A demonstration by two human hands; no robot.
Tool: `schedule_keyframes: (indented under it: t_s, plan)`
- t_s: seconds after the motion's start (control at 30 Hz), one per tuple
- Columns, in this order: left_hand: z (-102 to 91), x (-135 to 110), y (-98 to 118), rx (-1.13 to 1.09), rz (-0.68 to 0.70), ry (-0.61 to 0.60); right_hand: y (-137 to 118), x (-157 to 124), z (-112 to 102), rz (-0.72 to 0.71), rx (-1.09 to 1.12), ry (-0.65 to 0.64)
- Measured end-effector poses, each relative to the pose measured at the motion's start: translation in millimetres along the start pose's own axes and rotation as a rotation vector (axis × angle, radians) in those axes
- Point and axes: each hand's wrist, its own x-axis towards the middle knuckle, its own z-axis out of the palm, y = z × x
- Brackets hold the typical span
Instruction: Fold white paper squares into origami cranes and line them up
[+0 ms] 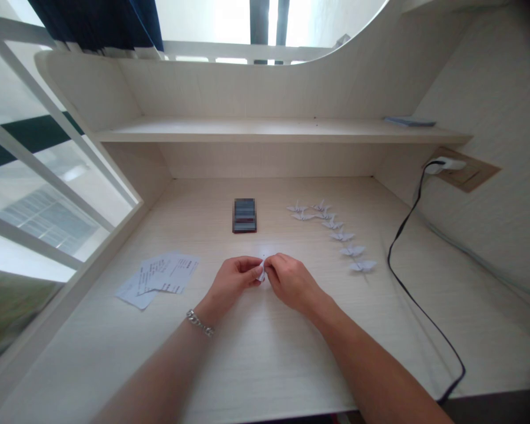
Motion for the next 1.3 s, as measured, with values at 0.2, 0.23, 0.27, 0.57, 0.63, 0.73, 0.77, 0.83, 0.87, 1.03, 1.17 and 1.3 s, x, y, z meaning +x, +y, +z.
schedule_keyframes:
  t_s: [0.2, 0.23, 0.27, 0.57, 0.63, 0.73, 0.77, 0.83, 0.87, 1.03, 1.17, 1.3]
  plan:
    - [1.7, -0.7, 1.4, -0.052, 0.053, 0.030, -2.1, 0.5, 2.2, -0.038, -0.064, 0.060]
    - [2.0, -0.9, 1.9, -0.051, 0.066, 0.047, -2.3, 0.7, 1.6, -0.046, -0.049, 0.072]
    - [2.4, -1.2, 2.3, -0.051, 0.079, 0.066, -2.5, 0.9, 0.8, -0.055, -0.021, 0.085]
    - [6.3, -1.1, 4.6, -0.047, 0.214, 0.185, -2.9, 0.2, -0.5, 0.015, 0.382, 0.195]
    - [7.3, -0.1, 4.8, -0.042, 0.255, 0.195, -4.5, 0.4, 1.3, 0.102, 0.472, 0.208]
    - [8.7, 0.3, 5.3, -0.038, 0.306, 0.209, -7.5, 1.4, 2.9, 0.257, 0.625, 0.217]
    - [9.1, 0.0, 5.5, -0.034, 0.317, 0.217, -8.3, 1.8, 3.0, 0.295, 0.667, 0.212]
    - [9.7, -0.8, 5.8, -0.014, 0.329, 0.225, -9.3, 2.4, 2.5, 0.344, 0.724, 0.197]
    - [9.8, -1.3, 5.8, 0.000, 0.332, 0.224, -9.4, 2.7, 1.9, 0.356, 0.740, 0.188]
    - [8.4, -2.4, 4.4, 0.030, 0.340, 0.199, -8.7, 3.2, -0.1, 0.377, 0.790, 0.181]
    - [7.0, -1.9, 3.3, 0.038, 0.344, 0.198, -8.1, 2.8, 0.7, 0.378, 0.806, 0.179]
    - [7.2, -2.4, 3.3, 0.026, 0.354, 0.197, -7.7, 1.5, 2.4, 0.359, 0.785, 0.193]
